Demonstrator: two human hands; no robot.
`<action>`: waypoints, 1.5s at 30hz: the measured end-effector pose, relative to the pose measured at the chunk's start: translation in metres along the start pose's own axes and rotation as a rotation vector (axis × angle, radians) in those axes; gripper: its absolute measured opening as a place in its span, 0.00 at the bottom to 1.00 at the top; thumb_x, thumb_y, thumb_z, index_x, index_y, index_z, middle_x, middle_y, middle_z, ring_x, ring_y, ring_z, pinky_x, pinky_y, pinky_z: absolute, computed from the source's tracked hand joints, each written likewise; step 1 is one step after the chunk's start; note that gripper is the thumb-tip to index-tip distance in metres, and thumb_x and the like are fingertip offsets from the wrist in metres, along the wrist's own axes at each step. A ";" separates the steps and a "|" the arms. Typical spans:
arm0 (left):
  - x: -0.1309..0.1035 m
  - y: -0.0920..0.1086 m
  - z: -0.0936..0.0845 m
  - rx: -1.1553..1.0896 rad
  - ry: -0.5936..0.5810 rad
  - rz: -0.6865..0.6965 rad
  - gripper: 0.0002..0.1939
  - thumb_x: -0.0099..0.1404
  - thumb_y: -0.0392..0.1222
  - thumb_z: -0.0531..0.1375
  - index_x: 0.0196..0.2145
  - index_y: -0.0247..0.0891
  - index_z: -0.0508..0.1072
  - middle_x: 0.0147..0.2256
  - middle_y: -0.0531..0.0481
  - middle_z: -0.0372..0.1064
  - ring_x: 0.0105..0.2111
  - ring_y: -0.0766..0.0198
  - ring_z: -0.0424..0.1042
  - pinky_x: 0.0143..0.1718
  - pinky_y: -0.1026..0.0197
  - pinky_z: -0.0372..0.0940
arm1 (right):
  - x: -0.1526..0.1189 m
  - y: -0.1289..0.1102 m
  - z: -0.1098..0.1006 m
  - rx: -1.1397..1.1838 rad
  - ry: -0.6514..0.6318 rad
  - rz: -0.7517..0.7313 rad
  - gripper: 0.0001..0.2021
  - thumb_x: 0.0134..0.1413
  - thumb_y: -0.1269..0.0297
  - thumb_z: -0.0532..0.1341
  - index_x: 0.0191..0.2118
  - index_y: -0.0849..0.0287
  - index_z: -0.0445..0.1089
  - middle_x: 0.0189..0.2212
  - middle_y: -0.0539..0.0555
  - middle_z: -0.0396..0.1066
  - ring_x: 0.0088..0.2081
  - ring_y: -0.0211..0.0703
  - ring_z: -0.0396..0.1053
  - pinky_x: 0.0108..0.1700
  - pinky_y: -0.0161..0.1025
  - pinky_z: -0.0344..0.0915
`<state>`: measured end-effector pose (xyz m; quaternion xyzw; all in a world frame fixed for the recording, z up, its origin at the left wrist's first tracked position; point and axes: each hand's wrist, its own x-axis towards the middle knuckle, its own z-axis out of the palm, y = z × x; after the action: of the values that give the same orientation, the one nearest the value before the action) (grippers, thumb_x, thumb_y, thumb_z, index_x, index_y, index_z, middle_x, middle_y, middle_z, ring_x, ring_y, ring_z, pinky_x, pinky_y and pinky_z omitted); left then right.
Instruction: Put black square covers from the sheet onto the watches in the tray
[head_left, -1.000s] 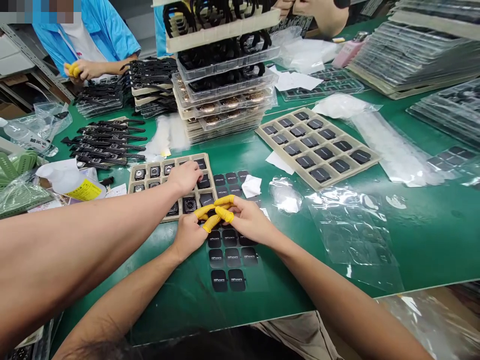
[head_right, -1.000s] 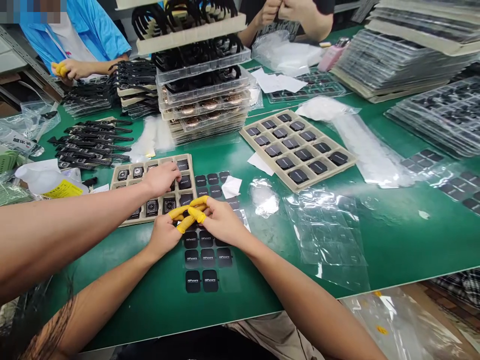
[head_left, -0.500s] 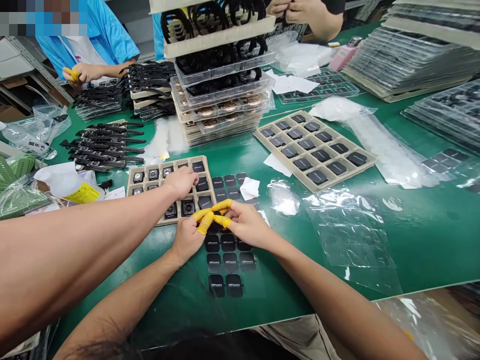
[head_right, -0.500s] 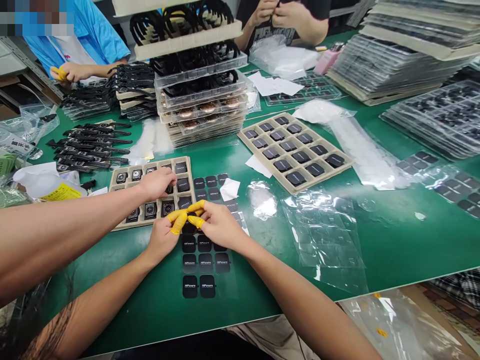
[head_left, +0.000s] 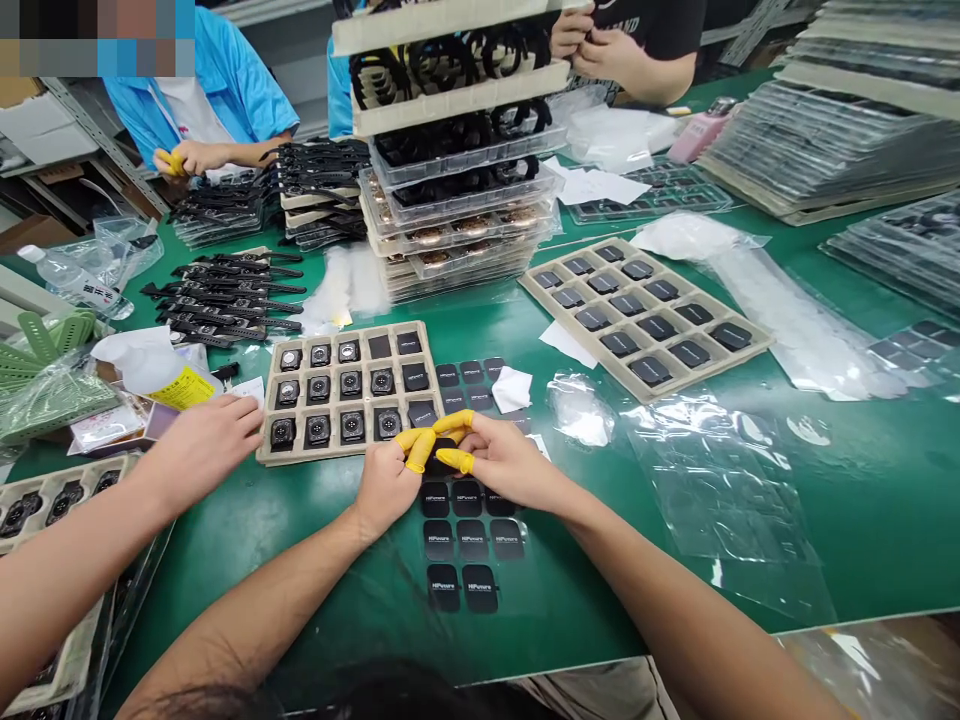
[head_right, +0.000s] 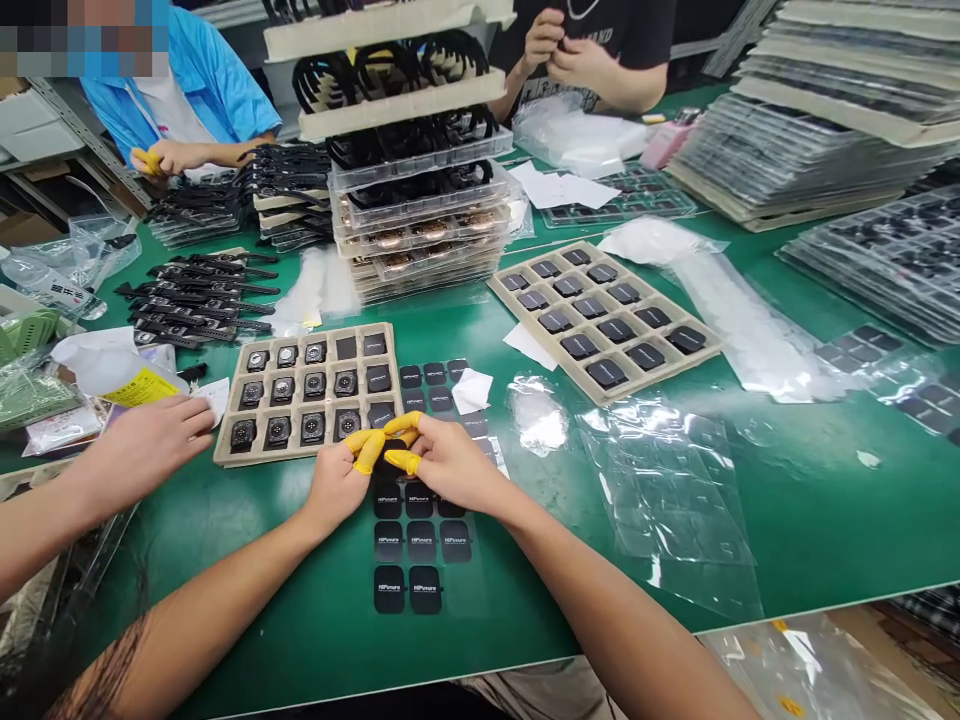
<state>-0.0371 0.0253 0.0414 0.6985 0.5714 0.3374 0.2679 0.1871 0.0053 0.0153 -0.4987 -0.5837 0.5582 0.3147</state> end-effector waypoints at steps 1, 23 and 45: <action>-0.007 0.002 0.013 -0.017 -0.031 0.000 0.14 0.71 0.39 0.54 0.37 0.46 0.81 0.28 0.57 0.79 0.33 0.61 0.79 0.37 0.59 0.75 | 0.002 -0.002 -0.002 0.036 0.036 0.003 0.16 0.56 0.56 0.66 0.48 0.56 0.72 0.32 0.52 0.76 0.33 0.42 0.75 0.37 0.41 0.76; -0.021 -0.008 0.046 -0.282 -0.264 0.001 0.13 0.66 0.36 0.59 0.44 0.36 0.80 0.36 0.44 0.83 0.36 0.55 0.82 0.39 0.58 0.75 | 0.145 -0.059 0.035 -1.055 0.171 -0.043 0.15 0.67 0.59 0.54 0.50 0.57 0.73 0.44 0.62 0.76 0.46 0.55 0.74 0.46 0.44 0.67; -0.018 -0.007 0.045 -0.161 -0.271 0.009 0.12 0.64 0.33 0.57 0.40 0.39 0.80 0.38 0.49 0.83 0.37 0.58 0.81 0.40 0.60 0.74 | 0.123 -0.059 0.049 -1.146 0.082 -0.062 0.14 0.64 0.62 0.54 0.53 0.56 0.68 0.48 0.63 0.74 0.45 0.54 0.76 0.42 0.43 0.70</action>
<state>-0.0087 0.0093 0.0047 0.7164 0.4980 0.2859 0.3964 0.0907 0.1107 0.0407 -0.5937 -0.7945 0.1233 0.0327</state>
